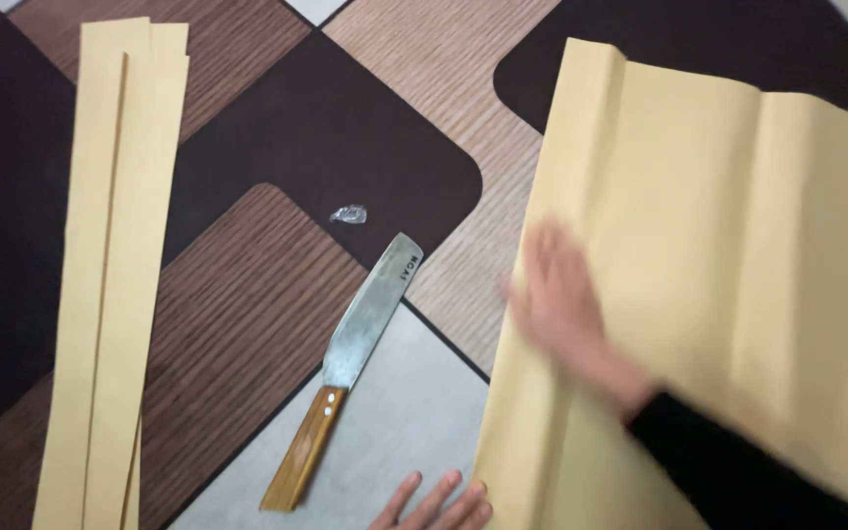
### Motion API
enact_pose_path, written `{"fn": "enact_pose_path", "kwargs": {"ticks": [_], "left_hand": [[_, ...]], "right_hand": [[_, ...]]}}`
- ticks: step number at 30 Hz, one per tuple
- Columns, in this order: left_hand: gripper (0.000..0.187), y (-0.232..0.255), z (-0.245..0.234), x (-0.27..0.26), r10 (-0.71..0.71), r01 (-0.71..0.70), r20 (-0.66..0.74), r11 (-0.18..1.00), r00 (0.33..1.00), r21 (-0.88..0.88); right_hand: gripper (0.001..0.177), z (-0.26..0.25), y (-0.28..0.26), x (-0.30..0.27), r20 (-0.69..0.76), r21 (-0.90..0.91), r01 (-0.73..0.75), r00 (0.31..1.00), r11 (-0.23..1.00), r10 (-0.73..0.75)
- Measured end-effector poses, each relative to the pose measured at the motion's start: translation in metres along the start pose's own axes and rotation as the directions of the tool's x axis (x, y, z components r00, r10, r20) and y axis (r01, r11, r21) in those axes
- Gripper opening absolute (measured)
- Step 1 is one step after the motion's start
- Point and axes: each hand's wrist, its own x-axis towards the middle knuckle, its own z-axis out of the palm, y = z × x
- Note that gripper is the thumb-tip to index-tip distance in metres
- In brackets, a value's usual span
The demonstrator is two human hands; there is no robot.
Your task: Cutting strips of paper by folding and slicing with a knife
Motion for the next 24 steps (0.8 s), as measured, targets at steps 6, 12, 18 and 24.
{"fn": "enact_pose_path", "kwargs": {"ticks": [6,12,18,24], "left_hand": [[0.074,-0.016,-0.03,0.017,-0.01,0.03,0.052,0.918,0.999,-0.397],[0.065,-0.026,-0.088,0.075,-0.023,0.261,0.466,0.852,0.884,-0.454],[0.056,-0.052,-0.066,0.101,-0.189,0.343,0.455,0.895,0.87,-0.284],[0.071,-0.046,-0.078,0.098,-0.16,0.384,0.539,0.86,0.827,-0.335]], "right_hand": [[0.079,-0.087,-0.09,-0.183,0.248,0.128,0.014,0.968,0.992,-0.045],[0.087,-0.101,-0.079,-0.162,0.39,0.049,-0.107,0.917,0.993,0.08],[0.092,-0.088,-0.061,-0.096,0.442,0.087,-0.127,0.894,0.988,0.076],[0.073,-0.115,-0.085,-0.111,0.048,0.064,0.041,0.998,0.997,-0.044]]}}
